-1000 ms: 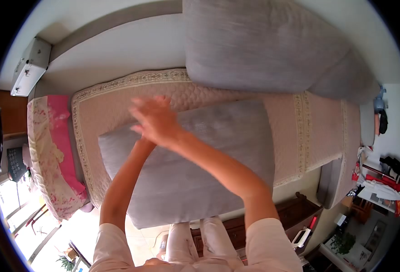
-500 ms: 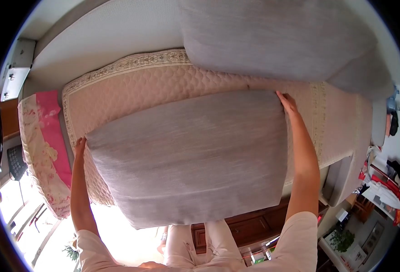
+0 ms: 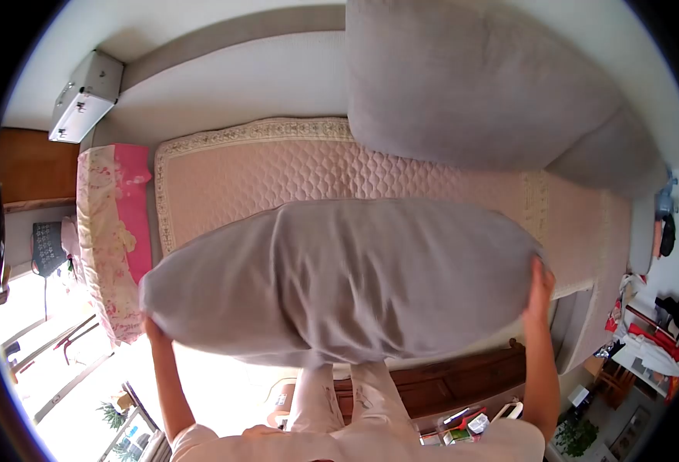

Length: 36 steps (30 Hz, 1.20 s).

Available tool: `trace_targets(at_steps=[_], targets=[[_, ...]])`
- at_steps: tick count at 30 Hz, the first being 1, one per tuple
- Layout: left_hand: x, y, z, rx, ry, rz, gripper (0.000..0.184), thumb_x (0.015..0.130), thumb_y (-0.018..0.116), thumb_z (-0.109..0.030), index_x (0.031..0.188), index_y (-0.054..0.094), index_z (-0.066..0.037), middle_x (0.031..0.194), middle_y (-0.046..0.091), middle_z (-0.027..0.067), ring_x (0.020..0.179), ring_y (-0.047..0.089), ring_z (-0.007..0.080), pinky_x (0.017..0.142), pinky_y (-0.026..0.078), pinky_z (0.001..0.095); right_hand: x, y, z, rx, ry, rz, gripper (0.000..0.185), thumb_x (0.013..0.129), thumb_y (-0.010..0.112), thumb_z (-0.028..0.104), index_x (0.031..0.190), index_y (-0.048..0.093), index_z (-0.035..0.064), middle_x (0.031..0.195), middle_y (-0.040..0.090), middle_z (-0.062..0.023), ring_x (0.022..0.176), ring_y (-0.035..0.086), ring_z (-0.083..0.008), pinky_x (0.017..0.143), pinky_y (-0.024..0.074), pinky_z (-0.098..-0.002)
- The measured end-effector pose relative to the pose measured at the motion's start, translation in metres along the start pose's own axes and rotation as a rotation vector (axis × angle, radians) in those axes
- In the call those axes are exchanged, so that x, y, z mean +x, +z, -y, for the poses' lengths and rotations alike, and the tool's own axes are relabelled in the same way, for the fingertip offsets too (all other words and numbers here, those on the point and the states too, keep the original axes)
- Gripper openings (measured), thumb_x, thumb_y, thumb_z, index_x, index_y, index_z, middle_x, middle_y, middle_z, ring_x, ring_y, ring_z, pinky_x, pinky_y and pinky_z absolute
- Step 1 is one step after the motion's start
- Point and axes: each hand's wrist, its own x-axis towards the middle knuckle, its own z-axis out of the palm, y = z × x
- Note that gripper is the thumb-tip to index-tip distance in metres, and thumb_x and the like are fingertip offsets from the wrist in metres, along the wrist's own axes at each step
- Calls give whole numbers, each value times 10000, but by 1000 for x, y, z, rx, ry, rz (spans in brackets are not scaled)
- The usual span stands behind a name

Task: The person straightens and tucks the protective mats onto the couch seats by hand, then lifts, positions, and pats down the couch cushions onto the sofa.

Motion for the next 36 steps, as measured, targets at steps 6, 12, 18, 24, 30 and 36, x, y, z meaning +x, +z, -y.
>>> trace_targets(at_steps=[6, 12, 18, 24, 30, 36], targets=[[-129, -66, -134, -14, 186, 282, 351, 886, 430, -231, 1139, 487, 6, 1068, 556, 129, 959, 541, 218, 824, 458, 336, -76, -176, 16, 483, -74, 50, 451, 880, 471, 264, 1265, 358, 58, 1219, 462, -88, 1105, 464, -255, 928, 399, -396], [-176, -153, -39, 174, -97, 73, 319, 888, 456, -248, 1092, 514, -11, 1041, 573, 112, 972, 536, 194, 843, 439, 331, -115, -216, -151, -81, 86, 344, 373, 838, 504, 95, 1201, 420, 73, 1139, 506, -58, 1022, 496, -230, 926, 393, -393], [-126, -141, 112, 809, 91, 7, 121, 812, 580, -85, 914, 606, -27, 863, 616, 44, 861, 560, 142, 774, 428, 288, -87, -142, -305, -170, 301, 287, 275, 835, 569, 151, 1071, 554, 11, 1033, 578, -55, 966, 552, -194, 816, 430, -321], [-136, 139, 161, 1177, 656, 505, 573, 704, 679, -106, 1222, 436, -100, 1296, 385, 133, 1209, 350, 312, 964, 329, 454, -131, 127, -113, -460, -804, 465, 316, 807, 576, 107, 1110, 525, 36, 1170, 497, -123, 1079, 472, -283, 907, 376, -369], [-143, 233, 211, 1649, 1058, 809, 629, 809, 539, -231, 1327, 242, -32, 1380, 237, 174, 1290, 217, 293, 1052, 170, 463, -183, 237, -85, -419, -1336, 993, 465, 767, 608, 202, 1208, 476, 133, 1321, 387, -70, 1235, 333, -242, 1005, 230, -448], [16, 25, 203, 1618, 746, 112, 576, 804, 532, -342, 1312, 356, -134, 1394, 268, 126, 1289, 214, 334, 1030, 193, 453, 1, 131, -229, -899, -716, 256, 514, 826, 552, 240, 1274, 389, 47, 1322, 368, -134, 1238, 314, -309, 1010, 276, -381]])
